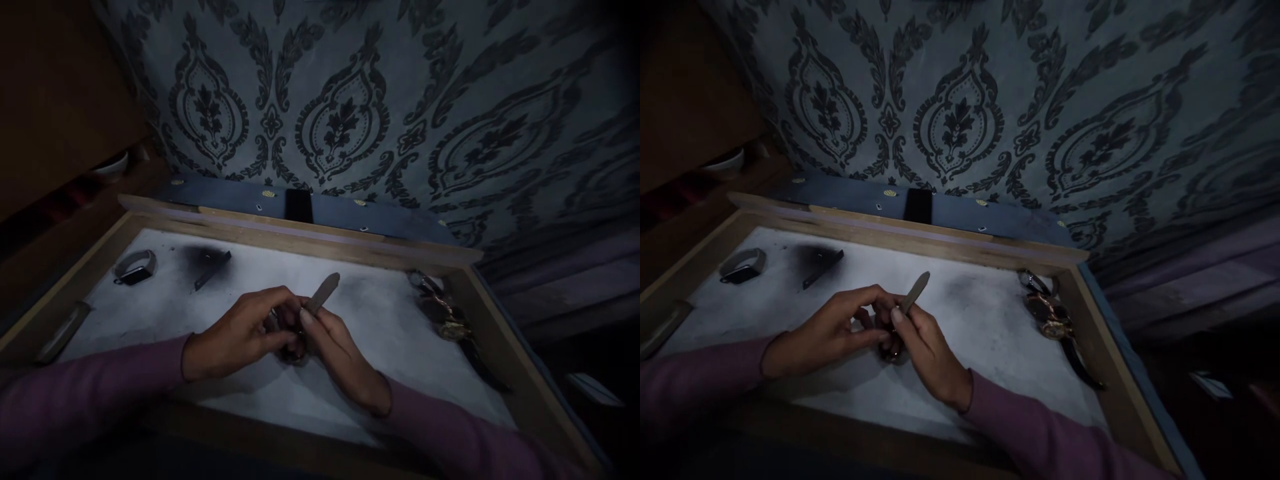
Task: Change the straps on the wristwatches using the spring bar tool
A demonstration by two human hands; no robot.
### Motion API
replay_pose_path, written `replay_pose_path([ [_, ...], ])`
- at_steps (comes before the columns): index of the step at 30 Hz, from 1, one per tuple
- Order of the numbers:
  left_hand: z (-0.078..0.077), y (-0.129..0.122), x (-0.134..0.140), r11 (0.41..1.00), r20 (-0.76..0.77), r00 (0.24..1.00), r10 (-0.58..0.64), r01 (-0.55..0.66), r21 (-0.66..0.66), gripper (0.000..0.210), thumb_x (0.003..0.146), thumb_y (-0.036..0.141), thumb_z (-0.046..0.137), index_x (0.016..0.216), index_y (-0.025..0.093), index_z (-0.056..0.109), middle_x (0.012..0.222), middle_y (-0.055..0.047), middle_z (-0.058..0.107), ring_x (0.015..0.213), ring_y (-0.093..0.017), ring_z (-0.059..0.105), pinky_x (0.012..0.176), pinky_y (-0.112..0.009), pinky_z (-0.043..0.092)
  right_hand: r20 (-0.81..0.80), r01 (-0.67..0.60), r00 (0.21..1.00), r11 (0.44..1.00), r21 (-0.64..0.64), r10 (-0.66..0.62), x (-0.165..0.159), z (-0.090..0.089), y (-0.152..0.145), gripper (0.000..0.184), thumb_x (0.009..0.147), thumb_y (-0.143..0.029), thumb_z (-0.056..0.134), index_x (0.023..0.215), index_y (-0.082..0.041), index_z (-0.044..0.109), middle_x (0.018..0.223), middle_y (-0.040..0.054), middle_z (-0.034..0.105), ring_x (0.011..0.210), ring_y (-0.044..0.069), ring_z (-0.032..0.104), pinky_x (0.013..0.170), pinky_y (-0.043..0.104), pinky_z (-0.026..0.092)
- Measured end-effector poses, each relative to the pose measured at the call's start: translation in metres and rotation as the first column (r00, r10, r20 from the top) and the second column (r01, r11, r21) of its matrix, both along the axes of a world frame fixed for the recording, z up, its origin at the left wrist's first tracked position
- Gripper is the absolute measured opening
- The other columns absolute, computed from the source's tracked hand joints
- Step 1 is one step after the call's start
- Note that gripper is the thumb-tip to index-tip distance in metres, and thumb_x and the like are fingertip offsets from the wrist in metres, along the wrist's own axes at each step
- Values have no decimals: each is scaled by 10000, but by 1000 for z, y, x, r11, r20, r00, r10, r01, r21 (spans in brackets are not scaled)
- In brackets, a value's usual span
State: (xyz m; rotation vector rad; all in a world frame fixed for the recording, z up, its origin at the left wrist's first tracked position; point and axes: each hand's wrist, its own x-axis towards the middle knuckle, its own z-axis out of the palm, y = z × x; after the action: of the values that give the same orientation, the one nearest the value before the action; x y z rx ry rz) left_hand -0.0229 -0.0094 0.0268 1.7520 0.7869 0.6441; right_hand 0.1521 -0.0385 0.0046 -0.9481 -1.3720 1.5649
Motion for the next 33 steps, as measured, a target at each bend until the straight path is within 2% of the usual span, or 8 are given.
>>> replay_pose_path([
  [2, 0, 0, 0, 996, 6, 1000, 12, -11, -94, 140, 833, 139, 646, 925, 182, 550, 908, -3, 648, 726, -121, 650, 647, -237, 515, -27, 16, 999, 1000, -25, -17, -1, -3, 0, 356, 979, -450, 444, 1044, -150, 624, 767, 14, 540, 671, 137, 523, 621, 276, 470],
  [5, 1, 1, 1, 987, 8, 1000, 26, -25, -156, 132, 826, 129, 628, 914, 180, 545, 902, -2, 629, 713, -119, 644, 616, -233, 514, -3, 62, 998, 997, -44, -62, 1, -8, -1, 395, 970, -461, 448, 1156, -156, 616, 821, 34, 586, 738, 166, 553, 700, 323, 489],
  [9, 4, 3, 2, 990, -15, 1000, 4, -6, -144, 93, 833, 121, 600, 905, 173, 576, 778, 18, 620, 683, -111, 609, 582, -213, 480, 72, 103, 992, 993, -54, -99, 6, -12, -2, 498, 968, -485, 429, 1326, -162, 552, 931, 69, 646, 860, 209, 597, 829, 397, 489],
  [17, 7, 6, 3, 994, 6, 1000, 0, 1, -110, 42, 829, 145, 596, 863, 152, 620, 901, -25, 649, 705, -109, 592, 569, -199, 472, 153, 57, 987, 998, 9, -58, 6, -4, -4, 493, 983, -497, 405, 1354, -204, 545, 1157, 94, 643, 1071, 246, 583, 992, 456, 438],
  [21, 8, 4, 4, 999, -30, 1000, 3, -4, -49, 109, 805, 93, 591, 874, 151, 652, 994, -33, 675, 700, -94, 590, 580, -188, 460, 254, 63, 962, 987, 145, -99, 7, -3, -10, 412, 992, -475, 406, 1270, -252, 612, 1149, 84, 643, 1138, 253, 547, 1042, 465, 403],
  [26, 8, 2, 5, 998, -65, 998, 9, -6, 58, 145, 795, 56, 567, 854, 159, 649, 989, -19, 697, 732, -105, 601, 647, -209, 468, 287, -19, 955, 948, 319, -78, 7, -3, -12, 403, 1002, -470, 370, 1161, -256, 672, 1038, 91, 655, 1010, 259, 592, 998, 484, 435],
  [31, 6, -2, 5, 983, -131, 991, 42, -17, 184, 164, 787, 51, 557, 860, 171, 641, 947, -14, 706, 748, -127, 604, 666, -233, 466, 362, -65, 930, 943, 326, -61, 7, -1, -15, 416, 1008, -460, 353, 1289, -270, 594, 999, 97, 650, 1046, 276, 580, 1014, 519, 419],
  [33, 7, -3, 5, 978, -143, 989, 47, -16, 209, 207, 763, 31, 553, 886, 171, 644, 931, -12, 701, 736, -125, 596, 657, -233, 460, 366, -70, 929, 947, 314, -53, 7, 0, -16, 411, 1007, -464, 354, 1274, -275, 604, 984, 94, 653, 1023, 271, 585, 994, 507, 439],
])
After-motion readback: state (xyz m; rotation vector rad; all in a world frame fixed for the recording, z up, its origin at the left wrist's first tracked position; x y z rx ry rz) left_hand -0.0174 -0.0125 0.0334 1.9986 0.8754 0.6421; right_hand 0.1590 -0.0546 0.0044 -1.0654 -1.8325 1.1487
